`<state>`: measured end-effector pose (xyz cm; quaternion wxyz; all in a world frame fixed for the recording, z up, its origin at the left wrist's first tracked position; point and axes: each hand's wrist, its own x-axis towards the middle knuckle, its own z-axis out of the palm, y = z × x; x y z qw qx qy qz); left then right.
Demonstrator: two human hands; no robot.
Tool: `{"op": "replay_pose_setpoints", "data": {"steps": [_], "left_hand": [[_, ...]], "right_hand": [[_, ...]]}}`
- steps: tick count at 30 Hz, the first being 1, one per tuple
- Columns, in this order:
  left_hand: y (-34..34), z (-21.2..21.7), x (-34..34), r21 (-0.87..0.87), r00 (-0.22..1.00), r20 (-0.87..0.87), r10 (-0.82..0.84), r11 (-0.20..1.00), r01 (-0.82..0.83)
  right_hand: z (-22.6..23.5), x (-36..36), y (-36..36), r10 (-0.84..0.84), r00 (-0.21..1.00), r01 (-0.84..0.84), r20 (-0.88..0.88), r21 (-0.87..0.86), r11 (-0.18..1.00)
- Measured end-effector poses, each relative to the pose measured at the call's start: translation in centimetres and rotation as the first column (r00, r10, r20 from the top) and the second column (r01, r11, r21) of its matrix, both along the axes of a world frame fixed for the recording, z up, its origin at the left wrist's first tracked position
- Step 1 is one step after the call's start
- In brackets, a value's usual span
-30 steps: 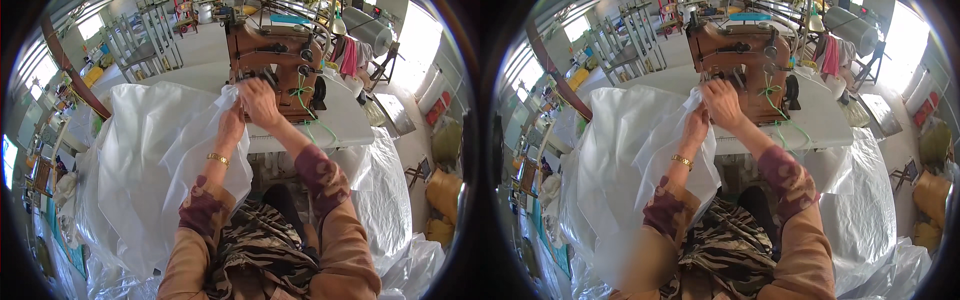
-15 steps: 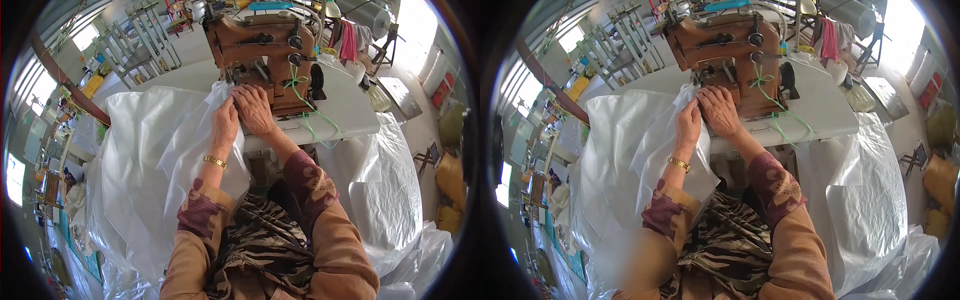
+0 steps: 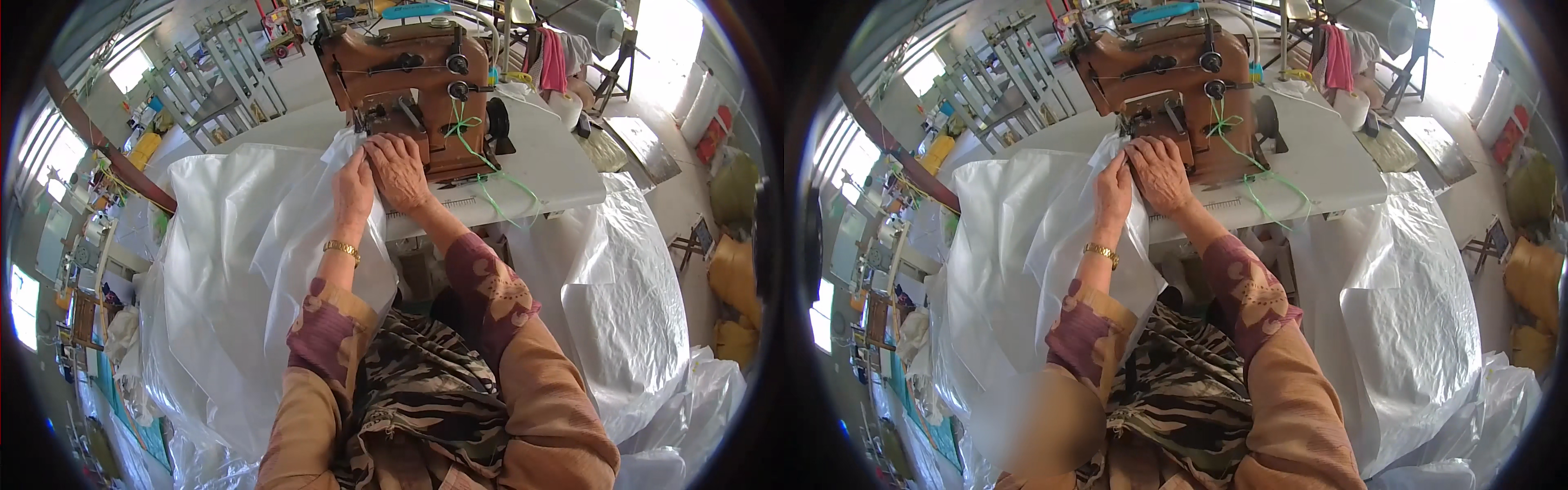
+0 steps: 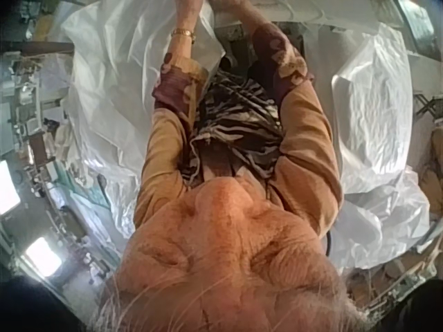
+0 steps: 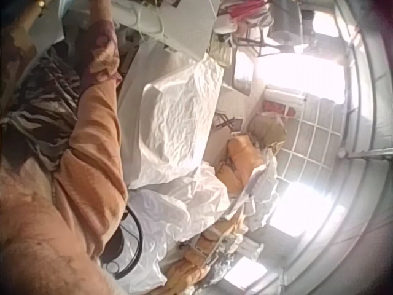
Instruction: The person aligns and folds the edges of a large plastic sheet, feeds it through a sewing machine to stitch the seam, and then spreads and unfolds the sheet across the work table.
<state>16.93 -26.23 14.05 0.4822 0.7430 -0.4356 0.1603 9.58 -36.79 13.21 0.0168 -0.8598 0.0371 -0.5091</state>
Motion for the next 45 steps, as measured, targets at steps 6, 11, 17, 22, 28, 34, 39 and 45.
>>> {"op": "replay_pose_setpoints", "data": {"steps": [6,11,17,22,28,34,39,45], "left_hand": [[3.6,-1.2,-3.8,-0.087,0.977,0.210,0.040,0.996,-0.022],[13.0,-5.6,-11.5,0.158,0.996,-0.094,0.000,0.987,0.015],[22.6,-10.2,-16.0,0.448,0.978,0.105,0.178,0.870,-0.206],[27.7,-13.1,-16.0,0.487,0.916,0.209,0.341,0.776,-0.401],[30.0,-12.7,-13.0,0.341,0.859,0.258,0.442,0.790,-0.509],[32.1,-9.1,-11.9,0.286,0.886,0.164,0.433,0.839,-0.463],[32.6,-8.4,-12.2,0.308,0.957,-0.031,0.288,0.914,-0.265],[32.2,-8.0,-13.2,0.377,0.965,-0.003,0.263,0.894,-0.242]], "right_hand": [[0.4,-3.5,1.4,0.057,0.994,-0.056,-0.091,0.014,0.998],[-5.0,-10.4,7.5,0.208,0.978,-0.164,-0.009,0.579,0.799],[-12.0,-14.0,14.2,0.440,0.889,0.014,-0.126,0.969,0.248],[-18.1,-12.7,16.1,0.436,0.898,-0.008,-0.052,0.991,0.136],[-15.7,-13.3,15.5,0.618,0.785,-0.056,-0.047,0.988,0.145],[-7.7,-23.8,14.3,0.748,0.571,-0.219,0.339,0.941,-0.259],[-11.3,-23.5,8.7,0.473,0.877,0.011,0.085,0.981,-0.196],[-7.2,-21.1,11.6,0.077,0.996,-0.049,-0.034,0.510,0.859]]}}
